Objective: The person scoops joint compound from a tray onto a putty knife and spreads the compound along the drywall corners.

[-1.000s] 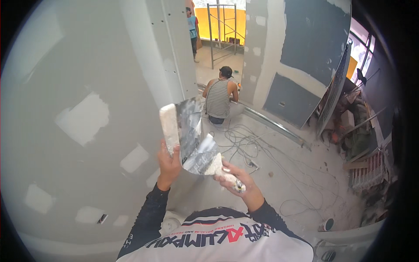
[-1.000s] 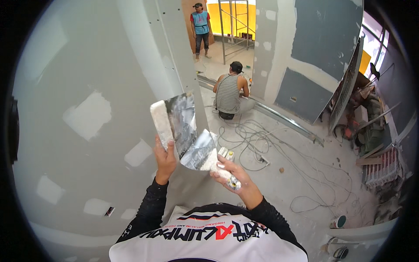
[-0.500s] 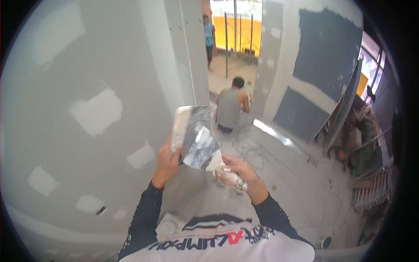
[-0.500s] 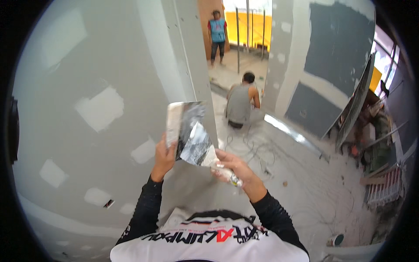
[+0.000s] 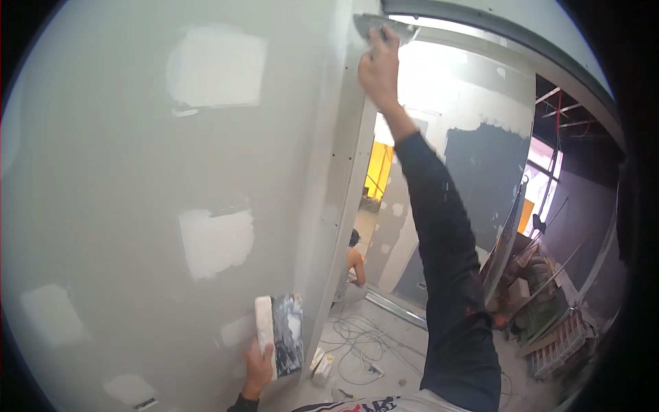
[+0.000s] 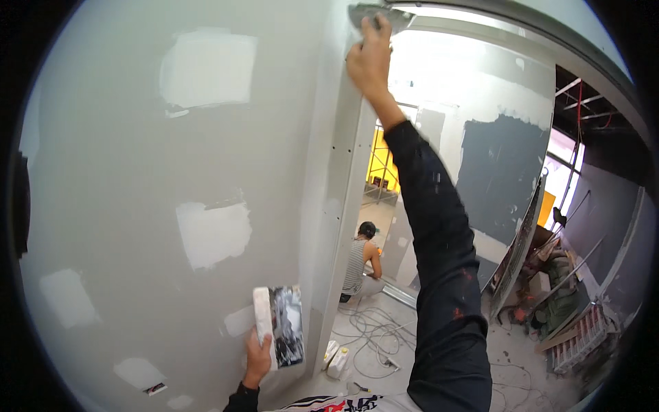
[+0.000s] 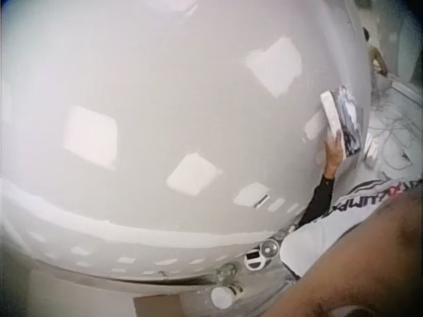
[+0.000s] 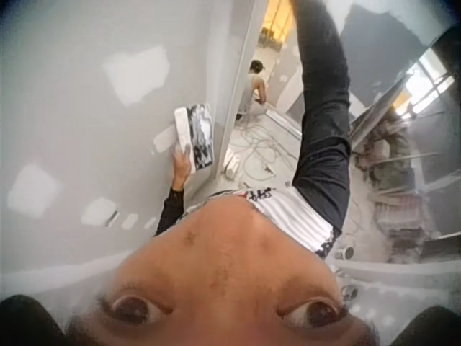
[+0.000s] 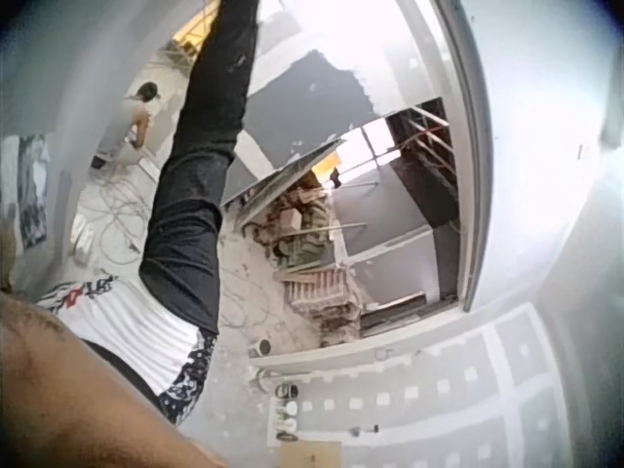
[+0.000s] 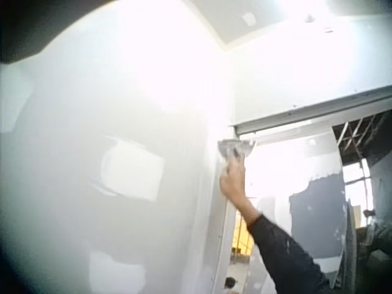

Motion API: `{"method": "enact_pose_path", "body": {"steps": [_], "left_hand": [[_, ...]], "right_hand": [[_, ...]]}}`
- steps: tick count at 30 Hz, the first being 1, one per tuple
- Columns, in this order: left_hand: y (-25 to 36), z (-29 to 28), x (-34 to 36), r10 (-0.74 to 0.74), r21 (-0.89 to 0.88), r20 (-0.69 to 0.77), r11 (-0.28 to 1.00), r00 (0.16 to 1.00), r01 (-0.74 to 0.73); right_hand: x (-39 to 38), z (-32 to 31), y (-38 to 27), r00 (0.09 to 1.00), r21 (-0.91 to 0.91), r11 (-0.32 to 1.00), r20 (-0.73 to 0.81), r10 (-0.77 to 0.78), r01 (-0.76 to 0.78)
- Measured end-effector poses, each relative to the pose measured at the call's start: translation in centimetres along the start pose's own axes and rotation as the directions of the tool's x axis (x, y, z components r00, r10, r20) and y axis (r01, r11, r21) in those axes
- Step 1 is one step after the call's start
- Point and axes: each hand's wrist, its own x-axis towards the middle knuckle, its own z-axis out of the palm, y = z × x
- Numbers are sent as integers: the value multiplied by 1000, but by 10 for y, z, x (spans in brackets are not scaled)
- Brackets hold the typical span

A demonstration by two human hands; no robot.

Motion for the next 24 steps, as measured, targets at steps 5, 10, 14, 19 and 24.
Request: {"method": "enact_pose_path", "body": {"steps": [5,10,14,19,24], "left_hand": [[-48,-6,-34,-198,-4,137,980,971,200],[-58,-10,-40,-244,-64,109,966,964,252],[-70,-13,-43,-271,-74,82,958,959,277],[-85,-10,-35,-310,-18,62,950,949,312],[-77,-11,-24,-260,-94,93,959,961,269]], "right_hand": [[105,82,74,976,-273,943,-45,-211,191],[128,112,93,977,-385,898,89,-195,214],[141,114,96,980,-471,875,196,-21,113],[108,104,82,915,-492,871,355,192,8],[32,71,63,921,-508,859,362,145,64]]}}
